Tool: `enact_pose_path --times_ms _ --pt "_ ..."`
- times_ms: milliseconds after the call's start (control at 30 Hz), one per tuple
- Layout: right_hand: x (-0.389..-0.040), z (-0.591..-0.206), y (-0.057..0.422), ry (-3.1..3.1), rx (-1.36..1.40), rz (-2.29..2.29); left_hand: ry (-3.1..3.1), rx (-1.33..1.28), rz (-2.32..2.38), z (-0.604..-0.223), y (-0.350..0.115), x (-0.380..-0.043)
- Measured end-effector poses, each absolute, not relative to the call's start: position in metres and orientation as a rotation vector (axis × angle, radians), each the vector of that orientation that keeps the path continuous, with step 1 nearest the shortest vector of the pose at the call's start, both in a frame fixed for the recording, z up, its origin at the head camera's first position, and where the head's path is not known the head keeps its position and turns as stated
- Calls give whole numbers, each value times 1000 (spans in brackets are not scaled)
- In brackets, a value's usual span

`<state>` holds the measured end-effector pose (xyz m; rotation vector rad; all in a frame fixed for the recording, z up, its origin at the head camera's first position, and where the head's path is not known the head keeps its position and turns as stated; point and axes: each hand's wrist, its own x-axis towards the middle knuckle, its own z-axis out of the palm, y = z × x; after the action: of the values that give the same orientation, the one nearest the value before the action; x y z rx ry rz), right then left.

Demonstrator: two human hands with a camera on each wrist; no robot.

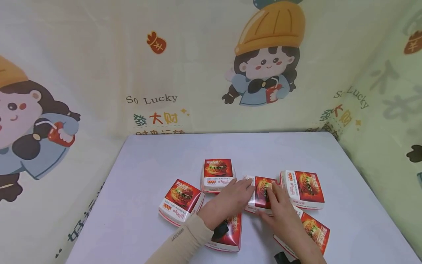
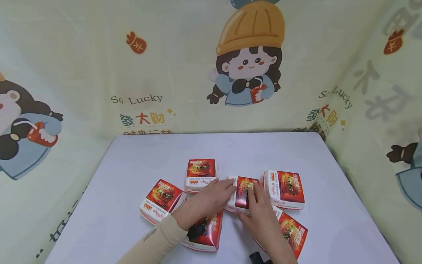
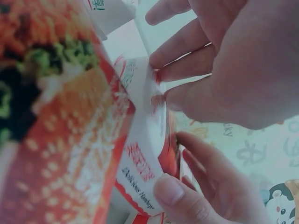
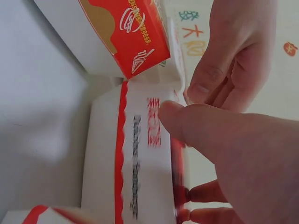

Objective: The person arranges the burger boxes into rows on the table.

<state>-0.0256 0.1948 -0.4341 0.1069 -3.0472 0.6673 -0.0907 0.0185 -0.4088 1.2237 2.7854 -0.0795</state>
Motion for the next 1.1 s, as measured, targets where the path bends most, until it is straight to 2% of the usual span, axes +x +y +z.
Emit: enact_pose_path --times_ms 367,667,1100 --pt "-32 -434 190 -3063 40 528 2818 1320 -162 -409 19 -92" --pt "-39 -435 184 -3051 -28 447 2793 1282 -179 -408 20 -90" --pt "-47 -438 194 -3016 67 509 2753 1239 -69 -410 14 -94"
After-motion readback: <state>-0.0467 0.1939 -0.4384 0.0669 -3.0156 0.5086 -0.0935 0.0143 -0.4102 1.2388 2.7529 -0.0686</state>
